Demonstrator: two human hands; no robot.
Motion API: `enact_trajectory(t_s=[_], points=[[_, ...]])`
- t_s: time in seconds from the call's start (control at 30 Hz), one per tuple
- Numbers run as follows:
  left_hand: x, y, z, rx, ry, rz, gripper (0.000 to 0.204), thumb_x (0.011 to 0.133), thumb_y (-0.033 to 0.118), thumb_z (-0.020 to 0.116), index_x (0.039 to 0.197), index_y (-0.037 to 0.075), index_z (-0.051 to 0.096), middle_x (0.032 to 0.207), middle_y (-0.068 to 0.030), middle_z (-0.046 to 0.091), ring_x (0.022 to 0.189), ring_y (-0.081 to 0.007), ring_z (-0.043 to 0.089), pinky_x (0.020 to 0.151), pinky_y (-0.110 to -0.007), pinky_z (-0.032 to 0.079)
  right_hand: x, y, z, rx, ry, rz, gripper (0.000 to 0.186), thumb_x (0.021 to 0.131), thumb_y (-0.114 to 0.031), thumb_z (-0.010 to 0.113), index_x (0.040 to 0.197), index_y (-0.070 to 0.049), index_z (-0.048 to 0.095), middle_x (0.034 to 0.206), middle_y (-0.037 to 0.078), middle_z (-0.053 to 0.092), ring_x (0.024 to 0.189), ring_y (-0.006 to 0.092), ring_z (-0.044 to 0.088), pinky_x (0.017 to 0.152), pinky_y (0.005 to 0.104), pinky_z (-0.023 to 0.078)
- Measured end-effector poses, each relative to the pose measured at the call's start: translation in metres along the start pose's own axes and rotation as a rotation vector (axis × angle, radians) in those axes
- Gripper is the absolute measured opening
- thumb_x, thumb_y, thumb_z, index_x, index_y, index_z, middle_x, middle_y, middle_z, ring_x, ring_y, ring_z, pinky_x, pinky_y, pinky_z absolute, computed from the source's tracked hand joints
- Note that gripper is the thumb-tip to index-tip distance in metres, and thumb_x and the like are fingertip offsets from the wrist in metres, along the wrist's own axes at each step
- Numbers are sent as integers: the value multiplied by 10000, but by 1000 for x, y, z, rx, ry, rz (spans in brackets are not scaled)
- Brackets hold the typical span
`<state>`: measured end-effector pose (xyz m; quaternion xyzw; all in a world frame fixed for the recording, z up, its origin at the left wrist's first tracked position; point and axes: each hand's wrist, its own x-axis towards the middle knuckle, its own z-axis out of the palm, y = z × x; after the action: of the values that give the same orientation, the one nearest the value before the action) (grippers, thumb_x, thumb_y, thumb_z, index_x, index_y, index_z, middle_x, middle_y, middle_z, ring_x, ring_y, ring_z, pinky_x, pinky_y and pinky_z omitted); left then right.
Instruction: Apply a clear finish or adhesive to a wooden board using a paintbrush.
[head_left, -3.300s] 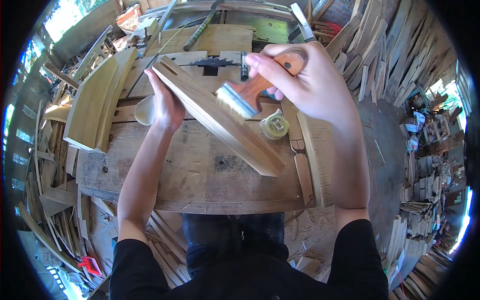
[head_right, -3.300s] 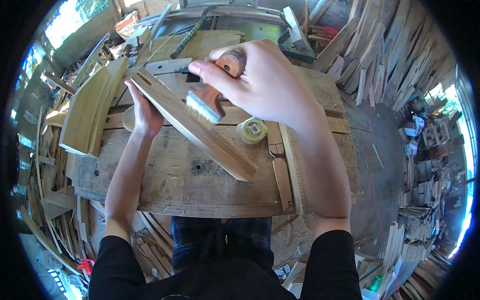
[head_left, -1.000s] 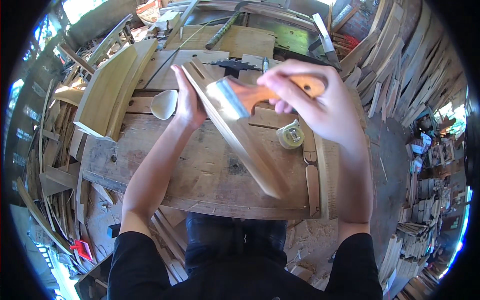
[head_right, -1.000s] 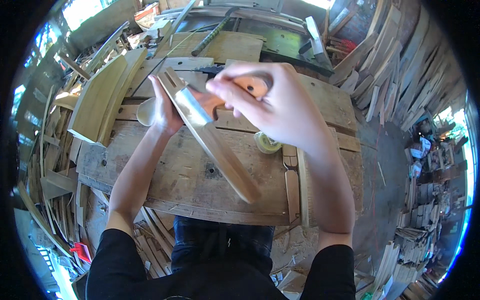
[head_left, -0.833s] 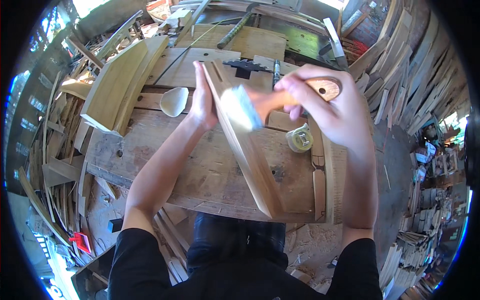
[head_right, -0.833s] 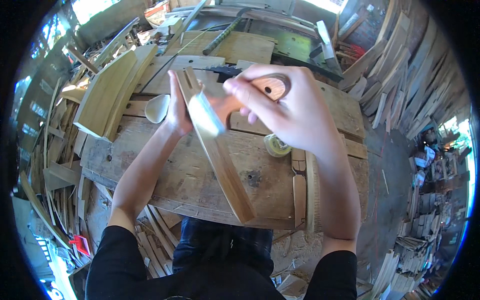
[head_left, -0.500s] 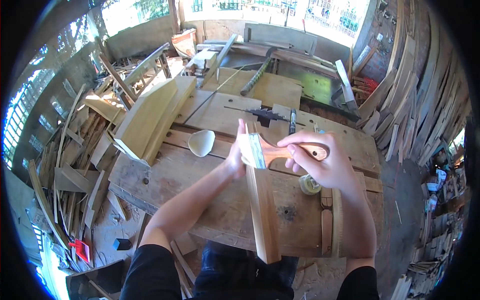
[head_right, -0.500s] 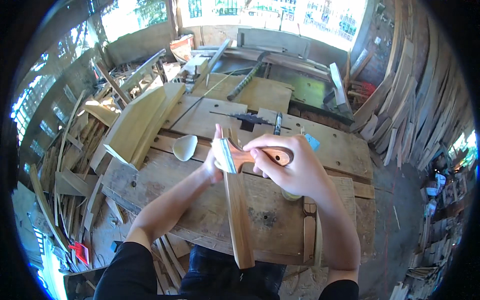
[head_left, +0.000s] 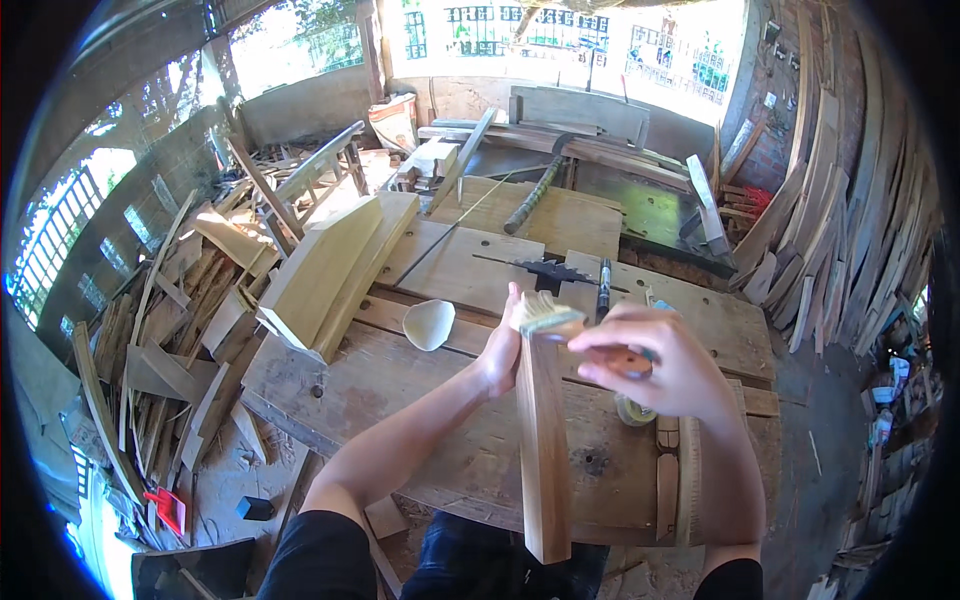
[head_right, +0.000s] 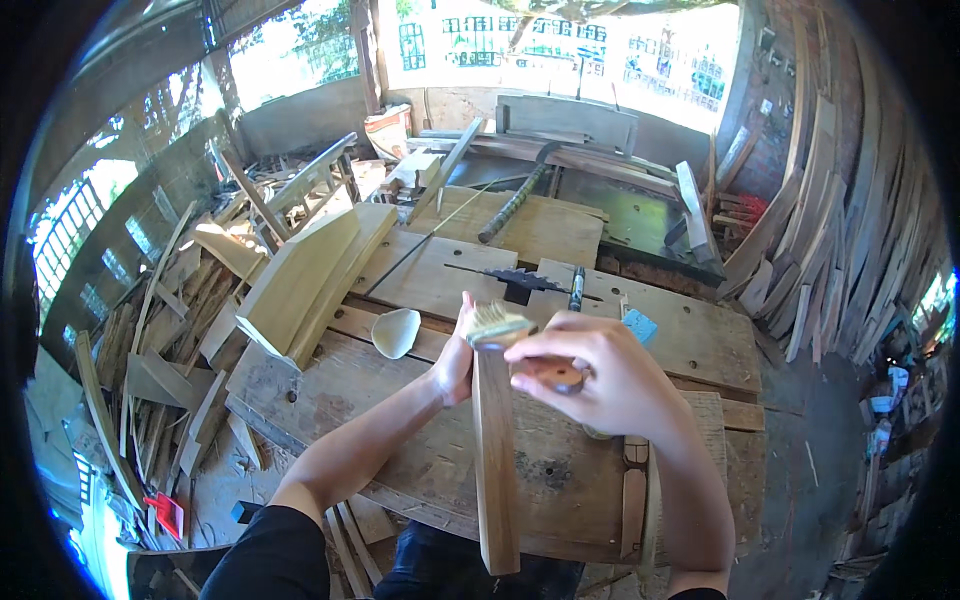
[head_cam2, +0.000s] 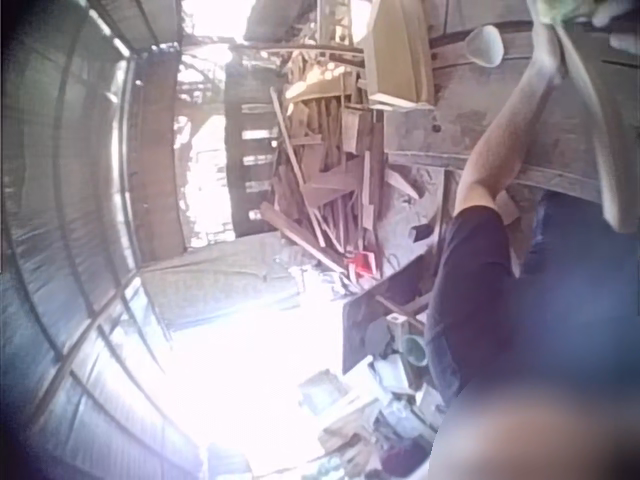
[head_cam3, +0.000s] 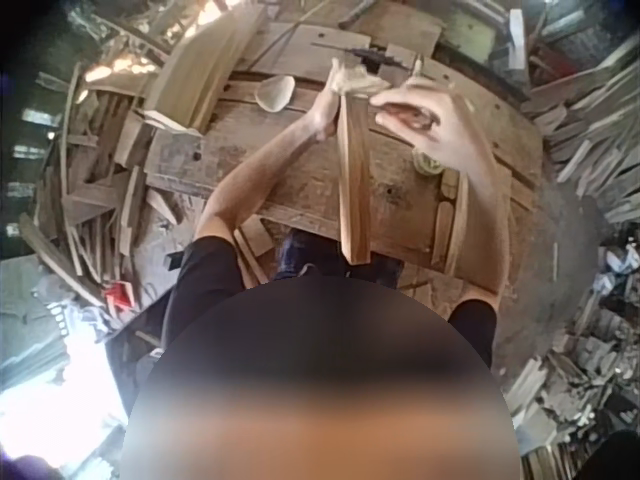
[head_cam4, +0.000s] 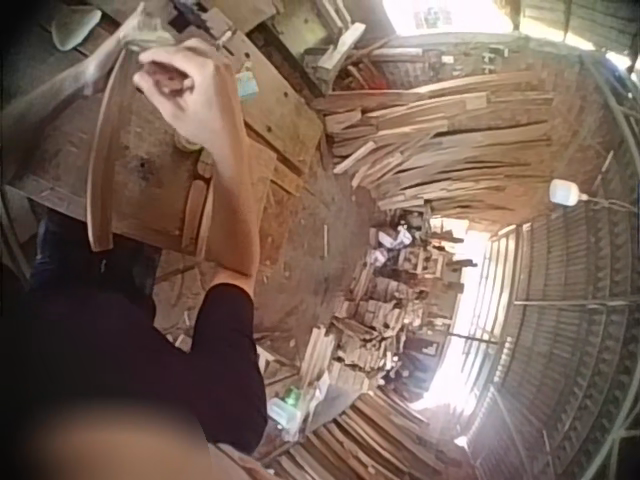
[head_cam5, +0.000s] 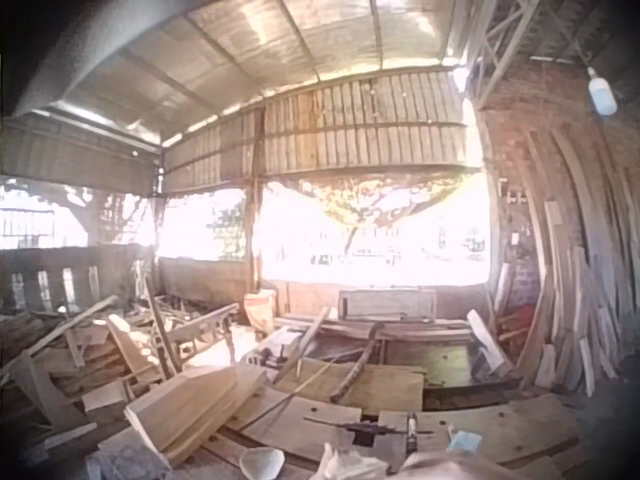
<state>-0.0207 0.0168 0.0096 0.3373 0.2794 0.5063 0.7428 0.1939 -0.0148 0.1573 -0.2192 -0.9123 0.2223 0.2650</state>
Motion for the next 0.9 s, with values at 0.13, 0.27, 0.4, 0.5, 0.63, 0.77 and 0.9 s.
enact_trajectory(t_s=[0.13, 0.27, 0.4, 0.5, 0.63, 0.77, 0.9], points=[[3, -4, -6, -75, 114, -151, 938, 842, 914, 317, 1172, 88, 613, 1078, -98, 667, 1031, -243, 682, 924, -426, 561, -3, -17, -9, 64, -136, -32, 185, 876, -88, 772, 1060, -75, 764, 819, 30, 707, 654, 111, 633, 597, 288, 490], [5, -6, -3, -85, 217, -116, 887, 825, 925, 342, 1041, 109, 613, 885, -41, 599, 742, -184, 595, 684, -340, 518, -12, -23, -15, 418, -351, 93, 136, 928, -92, 709, 1045, -43, 757, 868, 78, 764, 662, 134, 703, 639, 262, 543], [4, -6, -10, -96, 110, -84, 879, 829, 929, 318, 1001, 118, 609, 868, -50, 599, 746, -173, 599, 671, -356, 520, -9, -25, -14, 364, -278, 217, 117, 946, -83, 684, 1037, -27, 732, 827, 70, 745, 657, 113, 688, 627, 267, 539], [2, 0, 4, -125, 108, -45, 895, 832, 936, 267, 972, 117, 598, 821, -51, 593, 709, -180, 598, 644, -367, 516, -6, -12, -6, 355, 29, 308, 121, 964, -65, 657, 1056, -19, 721, 828, 61, 732, 661, 104, 680, 632, 259, 533], [-4, 1, 2, 41, 111, -32, 941, 825, 951, 215, 1033, 118, 599, 843, -56, 603, 709, -182, 607, 617, -377, 509, 2, -10, 1, -187, 246, 31, 178, 927, -101, 718, 1104, -112, 737, 896, 37, 713, 678, 150, 673, 580, 276, 512], [-13, 15, 38, -42, 155, -1, 971, 847, 929, 239, 1322, 154, 580, 984, -25, 653, 762, -207, 628, 716, -405, 550, -6, -6, 3, -177, -8, -60, 278, 873, -117, 773, 1149, -137, 753, 934, 53, 696, 752, 169, 683, 659, 309, 571], [-2, 3, -1, -156, 100, -49, 879, 851, 919, 284, 1113, 151, 621, 887, -21, 621, 754, -205, 621, 711, -377, 537, -5, -36, 1, -10, -150, -82, 215, 846, -110, 793, 1060, -111, 767, 926, 57, 704, 750, 181, 686, 648, 322, 554]])
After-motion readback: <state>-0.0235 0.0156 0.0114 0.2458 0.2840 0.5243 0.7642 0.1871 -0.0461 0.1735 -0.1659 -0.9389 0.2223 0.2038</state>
